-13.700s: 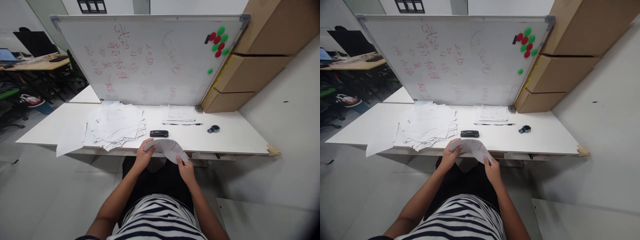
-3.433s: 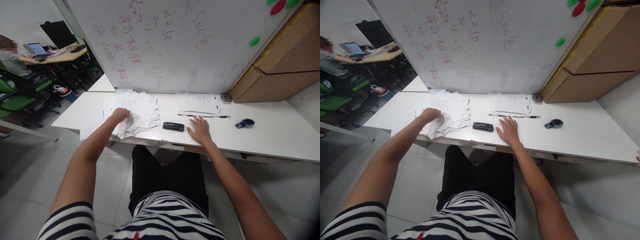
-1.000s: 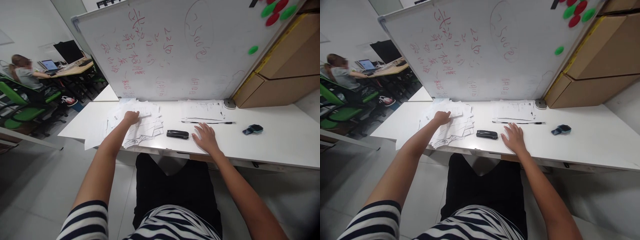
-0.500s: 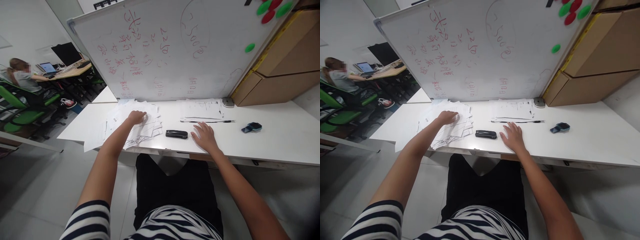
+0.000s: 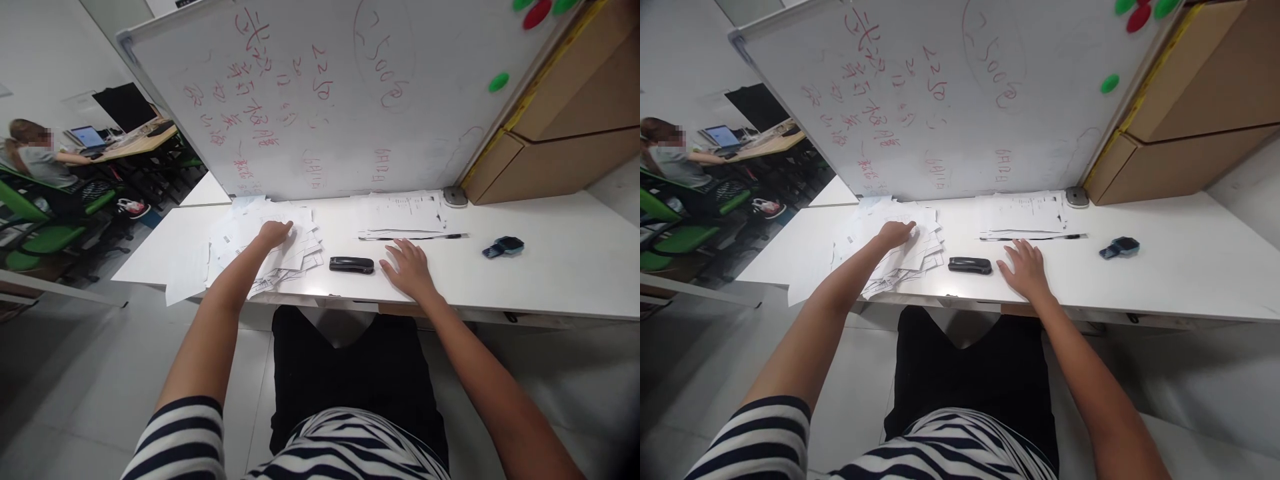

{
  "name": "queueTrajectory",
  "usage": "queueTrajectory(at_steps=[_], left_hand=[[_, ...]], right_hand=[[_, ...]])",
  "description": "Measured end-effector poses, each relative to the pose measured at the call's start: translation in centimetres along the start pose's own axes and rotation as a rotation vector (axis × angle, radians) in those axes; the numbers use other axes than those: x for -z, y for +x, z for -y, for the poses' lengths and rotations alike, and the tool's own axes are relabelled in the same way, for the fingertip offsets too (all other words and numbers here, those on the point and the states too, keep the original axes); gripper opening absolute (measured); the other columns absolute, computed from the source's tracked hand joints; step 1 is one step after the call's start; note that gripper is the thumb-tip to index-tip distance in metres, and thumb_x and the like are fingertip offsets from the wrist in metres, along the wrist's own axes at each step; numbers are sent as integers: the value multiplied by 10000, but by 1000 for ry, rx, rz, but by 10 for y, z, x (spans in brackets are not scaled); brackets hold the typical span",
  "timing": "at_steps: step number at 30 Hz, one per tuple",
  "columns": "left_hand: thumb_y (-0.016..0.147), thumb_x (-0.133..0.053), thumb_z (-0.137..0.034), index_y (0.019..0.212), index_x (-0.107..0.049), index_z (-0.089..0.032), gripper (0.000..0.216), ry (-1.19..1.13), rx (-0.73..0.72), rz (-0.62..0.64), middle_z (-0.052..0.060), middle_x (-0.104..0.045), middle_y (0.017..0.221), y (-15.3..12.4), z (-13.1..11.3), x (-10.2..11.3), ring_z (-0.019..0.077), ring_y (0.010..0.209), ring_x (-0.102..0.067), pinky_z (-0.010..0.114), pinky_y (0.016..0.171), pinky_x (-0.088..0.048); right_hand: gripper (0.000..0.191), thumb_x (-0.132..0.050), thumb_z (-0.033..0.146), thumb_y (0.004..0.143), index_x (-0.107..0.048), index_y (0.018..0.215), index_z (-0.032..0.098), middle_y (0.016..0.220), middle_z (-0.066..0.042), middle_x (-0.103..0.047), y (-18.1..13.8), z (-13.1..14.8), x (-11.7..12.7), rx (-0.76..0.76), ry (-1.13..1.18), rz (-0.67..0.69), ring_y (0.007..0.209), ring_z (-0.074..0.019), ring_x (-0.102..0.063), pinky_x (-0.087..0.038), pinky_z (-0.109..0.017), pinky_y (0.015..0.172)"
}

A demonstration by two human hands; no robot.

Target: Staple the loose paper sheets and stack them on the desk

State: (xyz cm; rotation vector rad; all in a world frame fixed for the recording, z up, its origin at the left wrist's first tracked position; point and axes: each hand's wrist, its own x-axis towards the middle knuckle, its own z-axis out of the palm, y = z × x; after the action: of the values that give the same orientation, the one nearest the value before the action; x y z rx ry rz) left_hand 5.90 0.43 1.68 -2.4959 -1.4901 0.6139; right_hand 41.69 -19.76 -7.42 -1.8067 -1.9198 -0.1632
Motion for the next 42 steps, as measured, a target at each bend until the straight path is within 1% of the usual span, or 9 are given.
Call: queueTrajectory(at_steps=[5, 10, 13, 16, 19, 23, 29, 36, 42], left_hand=[[892, -408, -242, 1360, -390, -180, 473, -18, 16, -16, 146, -683, 934, 2, 0, -1, 301, 888, -651, 360, 720, -421], [901, -383, -238, 1422, -272, -164, 538, -74, 85, -120, 157, -652, 1096, -5, -1, -2, 283, 944, -640, 355, 741, -440], [925, -365, -279, 1353, -391, -175, 441, -94, 86, -189, 154, -632, 1146, -8, 0, -8, 283, 1008, -620, 353, 758, -444], [940, -357, -395, 1265, -495, -199, 404, -104, 35, -184, 122, -640, 1159, -9, 8, -11, 274, 1040, -610, 340, 761, -445], [908, -400, -507, 1260, -506, -221, 466, -111, 16, -151, 88, -663, 1149, -7, 17, -10, 261, 1012, -626, 326, 750, -442], [888, -410, -524, 1254, -515, -221, 487, -52, 7, -115, 92, -683, 1115, -3, 19, -2, 267, 980, -639, 330, 751, -426], [871, -412, -426, 1163, -578, -134, 445, 77, -69, -59, 157, -698, 972, 2, 5, 7, 315, 914, -650, 356, 707, -407], [869, -405, -302, 1049, -624, -111, 342, 87, -34, -36, 184, -689, 955, 9, -3, 9, 318, 931, -647, 352, 712, -398], [849, -404, -168, 1250, -466, -91, 413, 68, 58, -86, 190, -678, 974, 10, -7, 8, 300, 909, -642, 373, 746, -396]], right_hand=[[479, -384, 478, 941, -562, 1266, 173, 1423, -157, -468, 0, 0, 0, -7, 3, -3, 1367, -322, -337, -251, -540, 1099], [478, -387, 472, 944, -563, 1262, 163, 1421, -161, -472, 0, 0, 1, -10, 4, -16, 1367, -320, -339, -255, -533, 1100], [476, -393, 473, 942, -561, 1267, 168, 1425, -156, -470, 0, 1, 1, -15, 14, -15, 1365, -320, -344, -262, -533, 1098], [483, -390, 475, 944, -553, 1279, 168, 1429, -158, -464, 1, 0, 1, -19, 23, -10, 1371, -318, -339, -264, -537, 1097], [492, -385, 481, 945, -549, 1284, 163, 1435, -160, -457, 2, 0, 1, -25, 24, -2, 1376, -318, -332, -259, -538, 1100], [497, -379, 487, 945, -551, 1281, 163, 1437, -163, -454, 2, 0, 1, -34, 29, 9, 1376, -323, -332, -258, -545, 1099], [492, -378, 481, 946, -548, 1280, 163, 1431, -165, -459, 1, 2, 3, -37, 35, 2, 1372, -322, -337, -254, -546, 1099], [497, -371, 483, 947, -545, 1283, 161, 1434, -167, -452, 1, 1, 2, -35, 34, -5, 1373, -314, -331, -244, -533, 1105], [493, -381, 476, 942, -537, 1296, 171, 1436, -165, -449, 2, 1, 1, -48, 55, -21, 1373, -320, -327, -241, -541, 1100]])
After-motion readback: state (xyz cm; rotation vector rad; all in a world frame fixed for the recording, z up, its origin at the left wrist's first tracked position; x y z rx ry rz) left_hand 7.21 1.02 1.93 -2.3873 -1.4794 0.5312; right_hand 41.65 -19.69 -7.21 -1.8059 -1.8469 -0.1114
